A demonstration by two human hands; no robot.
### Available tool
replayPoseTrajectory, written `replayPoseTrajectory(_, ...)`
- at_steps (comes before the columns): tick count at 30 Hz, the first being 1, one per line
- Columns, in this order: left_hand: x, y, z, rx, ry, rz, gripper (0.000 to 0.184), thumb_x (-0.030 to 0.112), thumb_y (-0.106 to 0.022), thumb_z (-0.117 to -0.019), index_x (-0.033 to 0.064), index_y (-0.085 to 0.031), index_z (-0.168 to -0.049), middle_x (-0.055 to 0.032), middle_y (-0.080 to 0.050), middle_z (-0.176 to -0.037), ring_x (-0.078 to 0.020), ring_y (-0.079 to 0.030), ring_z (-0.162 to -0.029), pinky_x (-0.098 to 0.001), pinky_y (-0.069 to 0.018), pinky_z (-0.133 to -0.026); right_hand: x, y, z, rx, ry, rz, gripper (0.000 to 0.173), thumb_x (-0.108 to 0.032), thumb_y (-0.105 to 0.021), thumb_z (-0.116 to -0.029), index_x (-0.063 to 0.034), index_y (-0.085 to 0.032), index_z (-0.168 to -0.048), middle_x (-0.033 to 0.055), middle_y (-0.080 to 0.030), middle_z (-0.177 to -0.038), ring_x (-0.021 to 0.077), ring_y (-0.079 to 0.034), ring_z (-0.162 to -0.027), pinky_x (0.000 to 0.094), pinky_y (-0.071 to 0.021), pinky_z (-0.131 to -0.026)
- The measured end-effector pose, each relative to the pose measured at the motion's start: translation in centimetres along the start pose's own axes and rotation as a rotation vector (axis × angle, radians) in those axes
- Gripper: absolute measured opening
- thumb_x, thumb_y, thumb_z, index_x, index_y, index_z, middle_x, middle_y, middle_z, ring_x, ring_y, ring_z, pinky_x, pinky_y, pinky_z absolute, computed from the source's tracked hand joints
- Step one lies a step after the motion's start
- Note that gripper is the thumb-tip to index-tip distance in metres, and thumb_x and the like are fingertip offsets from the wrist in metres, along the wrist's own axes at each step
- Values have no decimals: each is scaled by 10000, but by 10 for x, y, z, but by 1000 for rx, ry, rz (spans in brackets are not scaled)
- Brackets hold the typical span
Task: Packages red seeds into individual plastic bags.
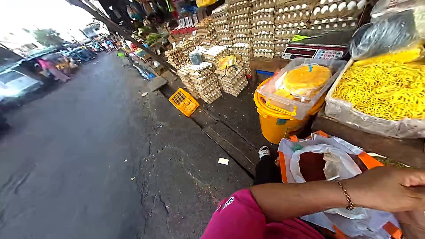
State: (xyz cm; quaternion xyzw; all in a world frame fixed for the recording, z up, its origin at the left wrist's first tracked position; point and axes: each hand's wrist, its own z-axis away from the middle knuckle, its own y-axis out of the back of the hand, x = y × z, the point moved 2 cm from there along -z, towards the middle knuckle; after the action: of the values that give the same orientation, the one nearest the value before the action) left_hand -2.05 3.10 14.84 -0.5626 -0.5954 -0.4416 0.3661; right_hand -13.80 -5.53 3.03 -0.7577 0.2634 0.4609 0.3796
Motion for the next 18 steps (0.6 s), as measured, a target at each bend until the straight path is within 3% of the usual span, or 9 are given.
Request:
replayPoseTrajectory(1,-8,6,-1,70,10,-44,192,-61,-538,-999,-134,-673,-1114,-185,-726,-980,-188,-695,-903,-350,-555,-877,20,-15,5,28,-77,-110,143,-296,-557,-1038,-223,-591,-1157,-158,-706,-1050,-34,-650,-1032,209,-537,-940)
replayPoseTrajectory(3,-28,23,4,200,69,-146,228,-22,-554,-1009,-119,-676,-1176,-215,-727,-1084,-239,-705,-1012,-406,-540,-963,50,-46,11,86,-162,-272,160,-229,-498,-1042,-215,-631,-1129,-94,-746,-1019,30,-704,-963,268,-602,-868)
replayPoseTrajectory(5,-48,39,16,299,107,-250,249,19,-556,-1020,-99,-676,-1204,-212,-726,-1124,-256,-704,-1052,-439,-527,-989,62,-68,18,93,-195,-268,264,-103,-426,-1047,-198,-672,-1032,-73,-762,-903,38,-724,-786,238,-628,-707)
replayPoseTrajectory(7,-65,52,33,345,128,-389,259,56,-540,-1033,-65,-683,-1211,-193,-734,-1125,-271,-711,-1056,-476,-530,-985,58,-77,22,77,-140,-74,258,-41,-445,-1031,-164,-658,-952,-107,-703,-760,-1,-640,-616,170,-566,-588)
replayPoseTrajectory(9,-77,58,47,373,65,-508,243,45,-537,-1020,-64,-704,-1160,-190,-746,-1054,-282,-726,-994,-489,-548,-936,49,-74,21,12,-1,177,161,-49,-504,-1013,-126,-633,-955,-154,-644,-752,-44,-587,-619,137,-521,-596)
replayPoseTrajectory(12,-85,55,58,381,-61,-576,209,-6,-548,-988,-81,-717,-1088,-196,-743,-978,-291,-728,-933,-479,-550,-902,32,-70,19,-39,109,375,101,-64,-544,-1010,-53,-633,-965,-160,-629,-787,-86,-583,-667,116,-523,-643)
replayPoseTrajectory(14,-84,51,59,372,-80,-560,209,-24,-545,-986,-91,-707,-1098,-206,-736,-987,-302,-721,-946,-477,-543,-918,25,-69,18,-38,109,398,107,-60,-526,-1020,-46,-616,-965,-158,-608,-779,-90,-572,-659,114,-515,-637)
replayPoseTrajectory(18,-75,43,60,339,-132,-526,197,-43,-566,-975,-115,-690,-1111,-204,-742,-993,-284,-735,-923,-446,-563,-899,17,-65,14,64,25,318,205,-49,-420,-1054,-124,-560,-923,-185,-573,-707,-80,-525,-589,112,-471,-588)
